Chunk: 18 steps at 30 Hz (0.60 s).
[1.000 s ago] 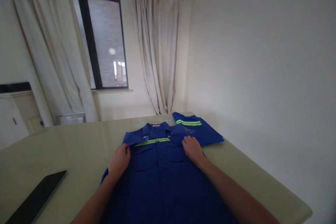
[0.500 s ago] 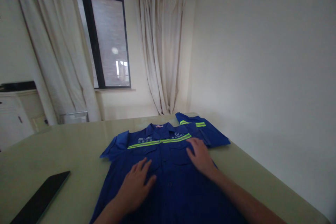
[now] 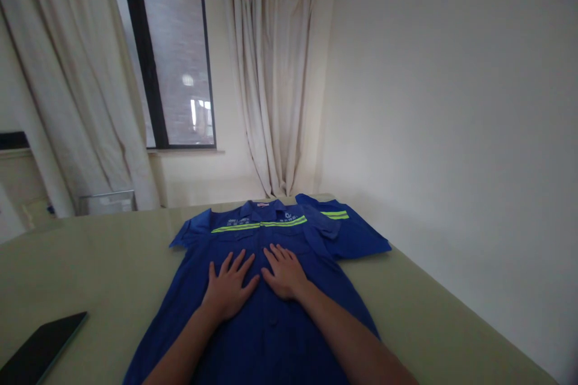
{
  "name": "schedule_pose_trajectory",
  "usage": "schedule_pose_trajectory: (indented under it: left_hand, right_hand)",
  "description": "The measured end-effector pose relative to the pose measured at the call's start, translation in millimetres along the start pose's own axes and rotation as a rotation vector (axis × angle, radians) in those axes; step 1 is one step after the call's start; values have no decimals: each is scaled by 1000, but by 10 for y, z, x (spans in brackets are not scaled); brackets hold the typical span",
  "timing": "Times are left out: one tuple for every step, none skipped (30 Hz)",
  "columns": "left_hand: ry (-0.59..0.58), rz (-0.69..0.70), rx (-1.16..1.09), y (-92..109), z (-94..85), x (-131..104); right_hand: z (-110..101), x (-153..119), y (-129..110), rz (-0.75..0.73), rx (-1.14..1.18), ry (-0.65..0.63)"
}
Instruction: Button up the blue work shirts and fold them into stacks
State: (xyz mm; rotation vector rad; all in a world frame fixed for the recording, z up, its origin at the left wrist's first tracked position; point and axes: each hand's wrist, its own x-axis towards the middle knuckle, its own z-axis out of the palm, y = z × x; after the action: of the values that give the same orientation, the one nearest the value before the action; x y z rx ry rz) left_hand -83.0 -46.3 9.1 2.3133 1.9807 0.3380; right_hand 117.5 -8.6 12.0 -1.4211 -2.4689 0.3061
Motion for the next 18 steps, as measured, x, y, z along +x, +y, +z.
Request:
schedule_pose_trajectory:
  left_hand:
    - [32,-8,2,9,-18,36]
    - [72,-10,12,34,-43,52]
    - [113,1,29,75,-73,45]
    - [144,26,48,131,-102,17]
    - [156,57,64,202,-127,-33]
    - [142,85,70,284,-140,-103]
    - [105,102,66,374,-139,-188]
    - [58,99,54,464,-123,-283]
    - [13,79,43,548,-94,-384]
    - [-20,51,40,620,-56,-482]
    - [-40,32,36,675,-15,-573]
    - [-45,25,31,709,22,-650]
    - [-39,29,21,723,51,-709]
    - [-25,40,6,718,68,-748]
    - [-8,53,-13,699,72,-768]
    - [5,62,-29,672,66,-771]
    - [12,63,-38,642,52,-759]
    - [11,59,-41,614,35,-738]
  right_hand:
    - [4,64,22,-3,-1,0]
    - [8,117,42,-6,-3,1]
    - [12,162,61,-9,-4,5]
    - [14,201,80,-13,-6,9]
    - [16,236,97,-18,-8,19]
    - [15,268,113,-21,-10,32]
    - [12,296,126,-25,-9,48]
    - [6,319,136,-26,-8,66]
    - [-4,338,141,-26,-5,87]
    - [-20,349,140,-23,-2,112]
    - [-41,352,132,-20,2,139]
    - [-68,345,116,-13,4,167]
    - [-101,327,92,-12,7,202]
    - [-138,296,60,-23,13,246]
    - [-177,252,20,-45,25,297]
    - [-215,193,-28,-77,43,351]
    - [-250,119,-80,-118,70,396]
    - [-281,29,-134,-167,105,415]
